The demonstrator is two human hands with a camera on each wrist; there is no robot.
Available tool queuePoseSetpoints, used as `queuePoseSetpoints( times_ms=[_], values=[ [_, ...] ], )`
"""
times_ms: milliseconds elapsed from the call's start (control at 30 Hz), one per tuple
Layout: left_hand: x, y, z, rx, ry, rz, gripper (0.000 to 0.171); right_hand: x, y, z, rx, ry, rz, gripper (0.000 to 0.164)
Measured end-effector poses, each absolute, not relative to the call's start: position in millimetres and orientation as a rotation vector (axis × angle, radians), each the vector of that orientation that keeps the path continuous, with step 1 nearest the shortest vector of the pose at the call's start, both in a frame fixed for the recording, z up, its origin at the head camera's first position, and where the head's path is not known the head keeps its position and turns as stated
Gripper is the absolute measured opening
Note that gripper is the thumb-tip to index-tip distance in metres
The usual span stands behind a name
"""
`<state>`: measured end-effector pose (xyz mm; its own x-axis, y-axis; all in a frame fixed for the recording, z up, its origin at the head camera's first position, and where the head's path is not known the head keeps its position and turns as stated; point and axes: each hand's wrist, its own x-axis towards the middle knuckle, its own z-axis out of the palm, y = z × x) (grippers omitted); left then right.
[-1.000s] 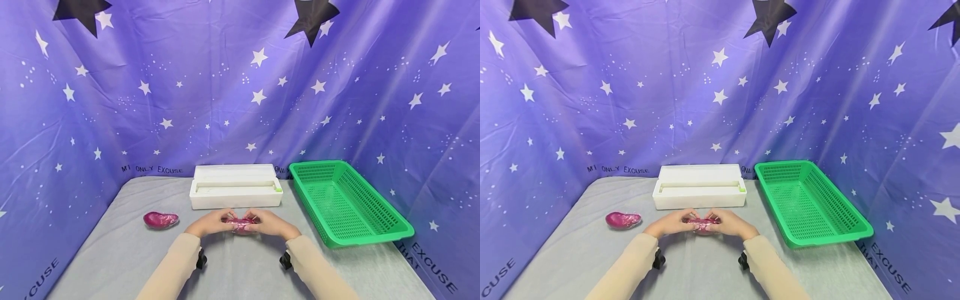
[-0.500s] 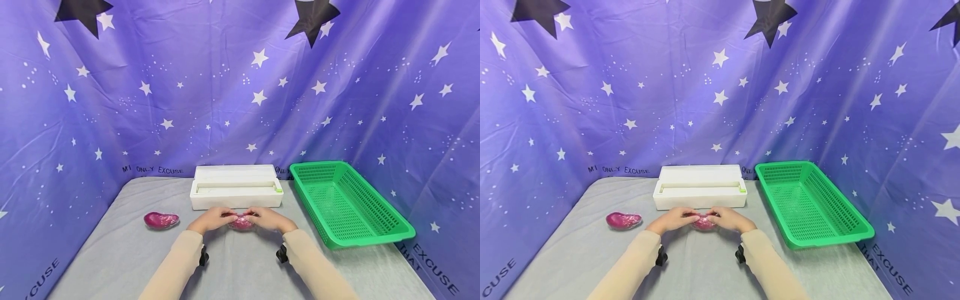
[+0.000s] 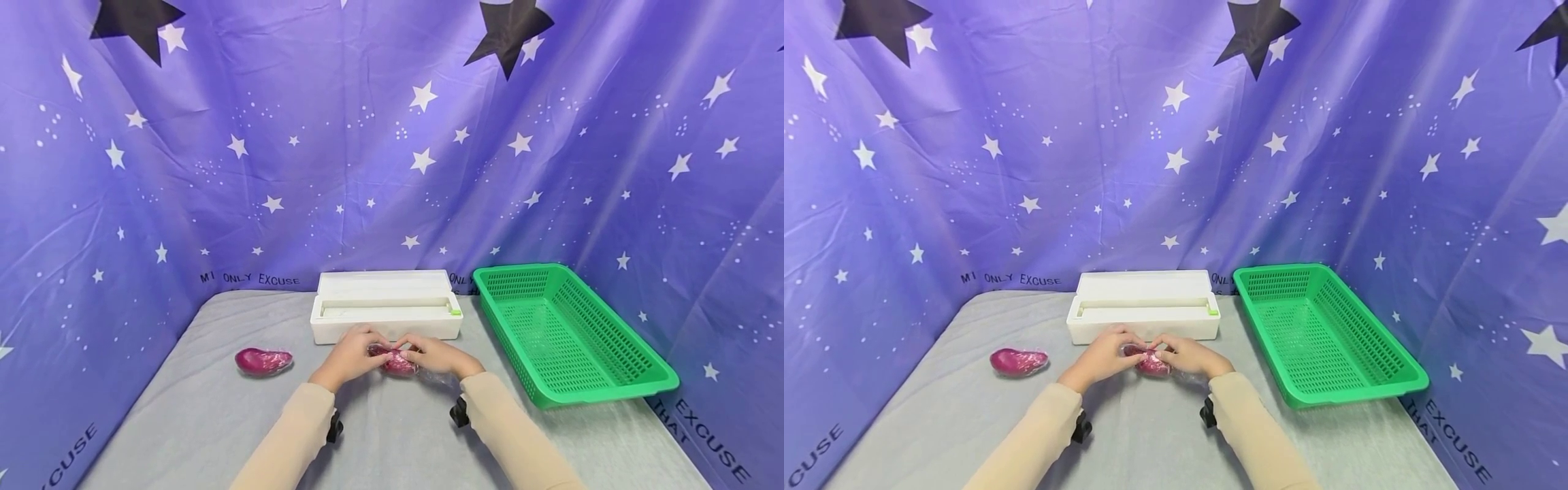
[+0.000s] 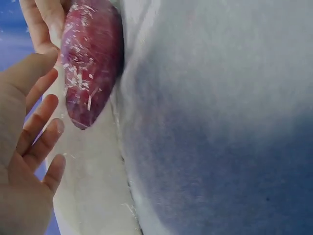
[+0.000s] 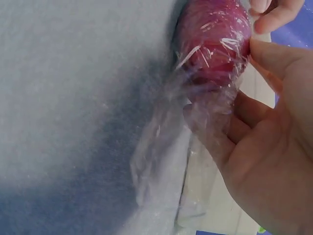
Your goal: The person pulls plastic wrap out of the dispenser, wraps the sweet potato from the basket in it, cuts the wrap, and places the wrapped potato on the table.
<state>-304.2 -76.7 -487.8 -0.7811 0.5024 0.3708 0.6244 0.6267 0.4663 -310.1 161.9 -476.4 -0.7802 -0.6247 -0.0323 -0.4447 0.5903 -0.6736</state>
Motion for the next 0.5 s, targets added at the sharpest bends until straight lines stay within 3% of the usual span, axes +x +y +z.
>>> queuePoseSetpoints(
  times_ms=[200,500],
  values=[
    [-290,-77,-485,-0.997,-2.629,-0.971,0.009,-309,163,-479,-0.863,2.509,-1.008,0.024],
    [-281,-78,-492,-1.039,-2.637,-1.063,0.019,-302,165,-481,-0.848,2.453,-1.052,0.021]
  ],
)
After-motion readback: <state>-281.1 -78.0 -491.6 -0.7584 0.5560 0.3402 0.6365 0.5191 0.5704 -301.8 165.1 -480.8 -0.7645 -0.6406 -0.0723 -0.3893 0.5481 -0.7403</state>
